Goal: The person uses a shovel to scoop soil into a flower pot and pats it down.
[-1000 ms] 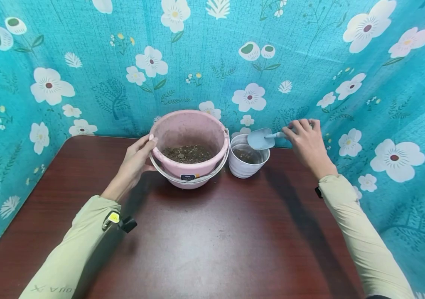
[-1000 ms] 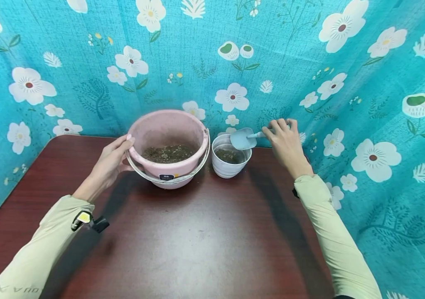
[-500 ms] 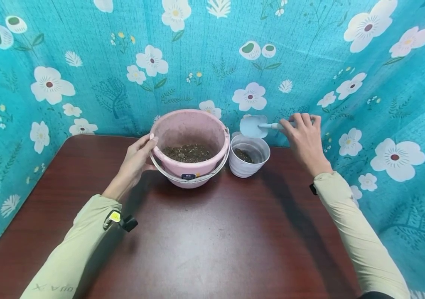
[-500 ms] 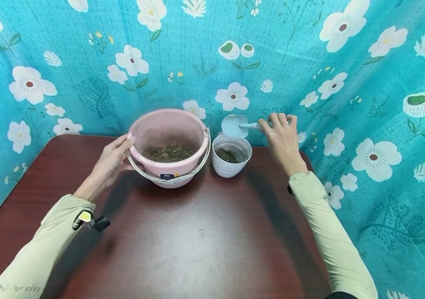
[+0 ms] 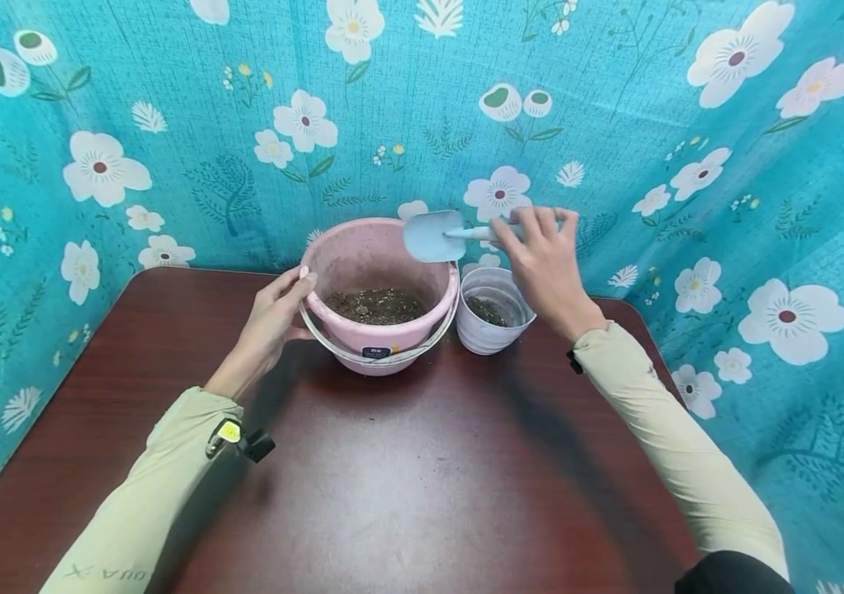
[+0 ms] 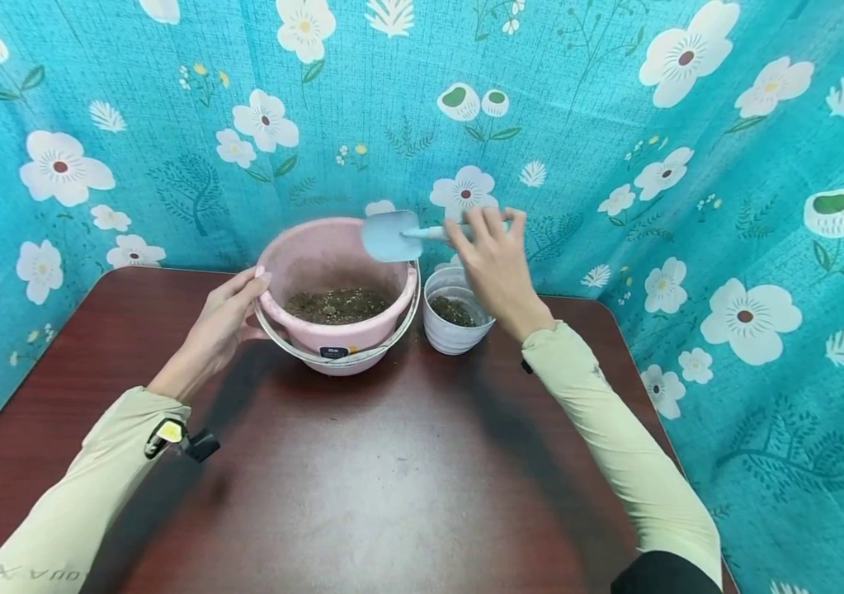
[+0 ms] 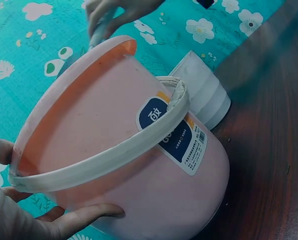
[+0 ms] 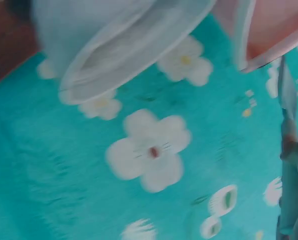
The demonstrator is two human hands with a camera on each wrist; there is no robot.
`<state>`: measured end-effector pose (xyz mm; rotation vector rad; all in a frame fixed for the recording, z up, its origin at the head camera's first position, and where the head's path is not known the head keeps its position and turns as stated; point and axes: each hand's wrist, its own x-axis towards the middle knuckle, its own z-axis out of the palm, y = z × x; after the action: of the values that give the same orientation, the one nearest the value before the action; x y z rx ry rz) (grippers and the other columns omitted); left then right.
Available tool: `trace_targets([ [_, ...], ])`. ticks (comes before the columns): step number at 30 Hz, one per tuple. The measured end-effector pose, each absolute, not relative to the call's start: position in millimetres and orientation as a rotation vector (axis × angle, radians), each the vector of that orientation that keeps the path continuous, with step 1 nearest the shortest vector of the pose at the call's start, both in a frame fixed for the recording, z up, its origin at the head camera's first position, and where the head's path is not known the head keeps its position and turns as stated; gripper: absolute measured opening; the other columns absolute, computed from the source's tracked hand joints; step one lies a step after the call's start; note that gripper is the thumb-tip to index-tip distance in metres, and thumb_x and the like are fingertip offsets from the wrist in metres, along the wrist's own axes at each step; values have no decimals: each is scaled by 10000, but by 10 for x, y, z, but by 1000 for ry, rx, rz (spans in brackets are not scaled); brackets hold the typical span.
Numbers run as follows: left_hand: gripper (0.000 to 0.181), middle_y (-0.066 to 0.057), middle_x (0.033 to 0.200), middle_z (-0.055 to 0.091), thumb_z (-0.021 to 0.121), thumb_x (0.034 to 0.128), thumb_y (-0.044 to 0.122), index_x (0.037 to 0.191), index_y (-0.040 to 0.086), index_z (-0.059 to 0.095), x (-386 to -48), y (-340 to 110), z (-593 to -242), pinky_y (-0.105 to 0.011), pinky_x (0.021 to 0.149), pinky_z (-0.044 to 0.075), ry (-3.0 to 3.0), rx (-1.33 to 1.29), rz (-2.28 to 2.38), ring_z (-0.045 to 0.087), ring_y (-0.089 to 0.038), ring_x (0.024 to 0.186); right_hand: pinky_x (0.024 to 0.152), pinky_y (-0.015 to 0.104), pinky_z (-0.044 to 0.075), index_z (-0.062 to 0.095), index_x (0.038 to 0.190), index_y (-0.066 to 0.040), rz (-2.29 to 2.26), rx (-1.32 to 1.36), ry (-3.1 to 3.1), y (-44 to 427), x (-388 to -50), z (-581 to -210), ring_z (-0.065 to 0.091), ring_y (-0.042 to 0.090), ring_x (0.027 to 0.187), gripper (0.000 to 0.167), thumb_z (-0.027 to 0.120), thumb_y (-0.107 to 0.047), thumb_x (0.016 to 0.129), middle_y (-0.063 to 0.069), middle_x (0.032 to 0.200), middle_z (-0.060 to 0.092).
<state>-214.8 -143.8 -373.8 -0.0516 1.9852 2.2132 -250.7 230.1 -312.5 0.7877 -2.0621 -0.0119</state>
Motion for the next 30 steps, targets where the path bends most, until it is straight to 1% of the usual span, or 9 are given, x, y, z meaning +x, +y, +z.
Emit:
trace_targets([
  [2, 644, -207, 1605, 369, 552, 1071, 339, 1632, 91, 356, -2147, -1441, -3728, -297, 643, 645, 1989, -48, 2208, 553, -237, 1194, 891, 622, 401, 689, 1172, -49, -71, 831, -2097, 2160, -2493, -3063, 512, 379, 993, 157, 629, -61, 1027, 178, 1072, 598],
  [6, 659, -209, 1613, 358, 554, 1070, 355, 1641, 103, 340, -2150, -1449, -3700, -291, 637, 643, 2002, -32, 2192, 589, -134, 1053, 932, 587, 413, 707, 1177, -74, -265, 884, -2218, 1873, -2478, -2944, 498, 350, 1043, 252, 657, 52, 965, 162, 1121, 592],
  [9, 677, -209, 1629, 345, 559, 1068, 372, 1648, 112, 327, -2151, -1450, -3689, -288, 640, 643, 2009, -32, 2181, 590, -112, 1025, 939, 538, 419, 747, 1142, -101, -418, 885, -2299, 1641, -2503, -2910, 468, 322, 1049, 238, 714, 16, 937, 137, 1120, 583],
  [14, 679, -185, 1635, 350, 556, 1068, 377, 1651, 120, 321, -2140, -1442, -3697, -289, 647, 644, 2008, -59, 2168, 564, -174, 1128, 952, 485, 402, 804, 1026, -124, -654, 914, -2412, 1313, -2653, -3039, 462, 281, 1069, 154, 800, -77, 879, 94, 1109, 628],
  [17, 676, -193, 1629, 356, 551, 1067, 370, 1649, 111, 323, -2131, -1433, -3703, -288, 641, 642, 2014, -56, 2169, 569, -167, 1113, 988, 464, 428, 823, 972, -142, -754, 980, -2462, 1170, -2764, -3154, 525, 270, 1089, 122, 790, -70, 880, 81, 1101, 703],
  [19, 680, -200, 1625, 357, 553, 1066, 373, 1648, 107, 324, -2130, -1427, -3702, -287, 639, 643, 2023, -49, 2169, 579, -141, 1074, 1016, 471, 447, 826, 957, -163, -809, 1025, -2465, 1098, -2821, -3215, 560, 279, 1111, 120, 747, -81, 920, 82, 1080, 742],
  [21, 686, -206, 1630, 348, 558, 1064, 378, 1648, 106, 322, -2131, -1425, -3703, -288, 639, 643, 2023, -44, 2174, 579, -125, 1056, 1035, 489, 458, 831, 955, -185, -859, 1040, -2447, 1031, -2854, -3242, 588, 283, 1116, 212, 655, -71, 986, 79, 1062, 768],
  [24, 679, -203, 1627, 347, 560, 1065, 374, 1646, 108, 330, -2128, -1431, -3708, -286, 636, 642, 2022, -49, 2180, 578, -116, 1043, 1042, 516, 449, 832, 963, -197, -912, 1062, -2418, 993, -2871, -3272, 591, 290, 1105, 254, 617, -68, 1005, 76, 1048, 779],
  [30, 664, -223, 1601, 360, 561, 1067, 368, 1638, 104, 348, -2114, -1428, -3725, -274, 629, 639, 2026, -44, 2191, 604, -64, 947, 984, 466, 435, 824, 900, -161, -806, 1099, -2439, 1055, -2898, -3307, 581, 276, 1093, 214, 654, -71, 994, 70, 1005, 771],
])
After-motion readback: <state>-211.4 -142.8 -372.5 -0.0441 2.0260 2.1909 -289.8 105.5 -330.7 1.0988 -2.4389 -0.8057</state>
